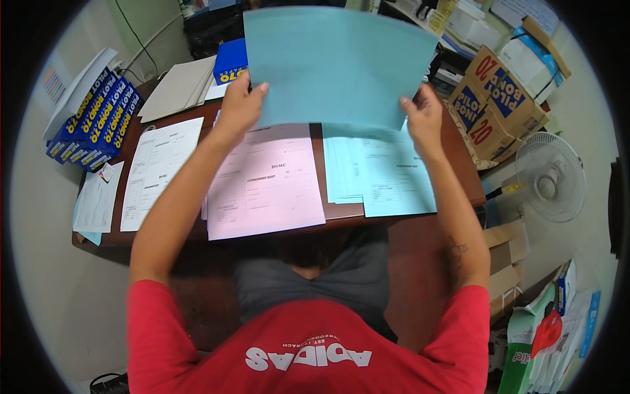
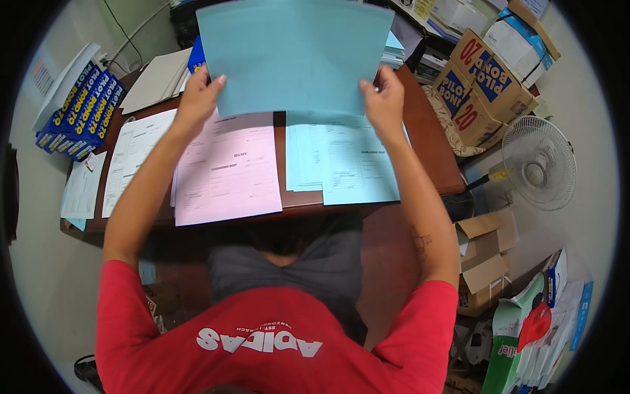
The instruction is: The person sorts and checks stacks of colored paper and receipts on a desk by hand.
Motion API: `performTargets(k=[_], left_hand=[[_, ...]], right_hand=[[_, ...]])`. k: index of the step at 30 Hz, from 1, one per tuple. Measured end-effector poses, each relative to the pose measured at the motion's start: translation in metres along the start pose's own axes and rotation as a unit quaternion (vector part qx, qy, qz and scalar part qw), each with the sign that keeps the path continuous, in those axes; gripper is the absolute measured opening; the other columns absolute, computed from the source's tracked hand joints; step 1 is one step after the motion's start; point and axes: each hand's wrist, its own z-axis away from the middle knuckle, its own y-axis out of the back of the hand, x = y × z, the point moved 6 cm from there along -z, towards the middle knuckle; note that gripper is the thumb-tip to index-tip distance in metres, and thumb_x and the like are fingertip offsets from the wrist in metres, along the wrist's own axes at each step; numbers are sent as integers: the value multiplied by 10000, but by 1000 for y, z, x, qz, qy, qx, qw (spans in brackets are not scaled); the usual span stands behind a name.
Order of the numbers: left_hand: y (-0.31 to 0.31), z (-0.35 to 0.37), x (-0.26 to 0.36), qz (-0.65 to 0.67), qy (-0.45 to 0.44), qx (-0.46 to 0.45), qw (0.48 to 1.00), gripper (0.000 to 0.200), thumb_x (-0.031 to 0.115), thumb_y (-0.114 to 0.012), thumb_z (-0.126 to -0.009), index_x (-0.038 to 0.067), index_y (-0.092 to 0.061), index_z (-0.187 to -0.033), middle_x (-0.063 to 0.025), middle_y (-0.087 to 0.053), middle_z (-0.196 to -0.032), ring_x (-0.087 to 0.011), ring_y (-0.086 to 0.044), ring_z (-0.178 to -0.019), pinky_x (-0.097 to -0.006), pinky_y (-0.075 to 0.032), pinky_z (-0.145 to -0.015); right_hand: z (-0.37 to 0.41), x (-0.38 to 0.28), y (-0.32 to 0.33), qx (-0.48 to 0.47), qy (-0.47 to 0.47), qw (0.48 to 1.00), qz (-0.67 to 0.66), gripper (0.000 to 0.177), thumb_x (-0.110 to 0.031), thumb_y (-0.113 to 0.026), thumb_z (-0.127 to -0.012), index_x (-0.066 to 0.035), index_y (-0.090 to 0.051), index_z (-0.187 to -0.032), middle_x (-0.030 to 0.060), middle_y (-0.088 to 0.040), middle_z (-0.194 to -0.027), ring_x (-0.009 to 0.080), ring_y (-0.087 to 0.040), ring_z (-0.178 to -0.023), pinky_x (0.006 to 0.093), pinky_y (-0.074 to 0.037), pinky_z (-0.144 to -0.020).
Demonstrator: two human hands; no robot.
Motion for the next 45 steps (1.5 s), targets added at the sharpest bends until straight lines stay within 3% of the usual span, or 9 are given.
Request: performTargets(k=[7, 8, 9, 11, 14, 28, 32, 34, 45], left_hand=[[-26, -121, 55, 11, -7, -48, 999, 302, 120, -647, -990, -20, -650, -1257, -134, -726, -1124, -204, -697, -975, -372, -555, -902], [-34, -138, 62, -3, -20, -38, 999, 304, 122, -695, -953, -25, -681, -1219, -173, -744, -1099, -241, -721, -980, -383, -567, -905], [-43, -156, 68, -1, -20, -39, 999, 304, 122, -695, -953, -25, -681, -1219, -173, -744, -1099, -241, -721, -980, -383, -567, -905], [-59, -187, 66, 3, 32, -7, 999, 105, 0, -722, -845, -40, -753, -937, -113, -728, -812, -175, -674, -697, -316, -531, -654], [-83, -231, 46, -46, 25, -10, 999, 65, 2, -673, -863, -23, -732, -866, -80, -696, -772, -150, -629, -685, -325, -473, -604], [-168, -288, -76, -136, 107, 0, 985, 234, 0, -676, -829, -91, -733, -1037, -188, -743, -1040, -250, -705, -961, -381, -535, -790], [-169, -286, -83, -74, 192, -1, 979, 263, 48, -723, -889, -98, -727, -1107, -197, -741, -1076, -280, -710, -962, -401, -538, -801], [-168, -277, -70, -116, 163, -7, 980, 266, 49, -722, -893, -92, -729, -1118, -199, -738, -1079, -282, -708, -948, -407, -533, -802], [-168, -275, -65, -145, 149, 13, 978, 274, 51, -734, -892, -136, -717, -1091, -229, -727, -1060, -296, -707, -932, -409, -530, -779]], right_hand=[[-127, -15, 60, 58, -113, 992, 17, 378, -12, -757, -860, 37, -614, -1205, 98, -720, -1038, 149, -687, -898, 272, -560, -793], [-143, -10, 68, 59, -126, 990, 23, 429, -71, -756, -879, 11, -615, -1276, 8, -692, -944, 35, -508, -699, 192, -376, -617], [-172, 14, 86, 37, -138, 989, 37, 447, -77, -761, -875, 8, -611, -1288, 10, -684, -956, 43, -503, -707, 200, -380, -618], [-207, 48, 106, 13, -154, 987, 53, 466, -84, -766, -872, 6, -608, -1300, 12, -676, -967, 51, -499, -716, 208, -385, -619], [-235, 70, 121, 45, -153, 981, 111, 487, -97, -776, -866, 5, -602, -1310, 32, -660, -1008, 62, -499, -758, 223, -386, -619], [-271, 238, 131, 40, -215, 959, 183, 467, -73, -780, -852, 18, -601, -1274, 180, -654, -1161, 267, -643, -1086, 375, -503, -975], [-272, 283, 138, 32, -301, 928, 218, 402, -185, -801, -855, 25, -668, -1171, 201, -688, -1085, 263, -685, -924, 420, -555, -833], [-255, 223, 108, 86, -295, 923, 232, 153, 17, -741, -793, 76, -711, -930, 181, -695, -870, 288, -658, -749, 411, -515, -660], [-255, 220, 110, 103, -292, 915, 258, 304, -18, -803, -738, 149, -715, -977, 250, -709, -981, 350, -680, -868, 446, -524, -747]])
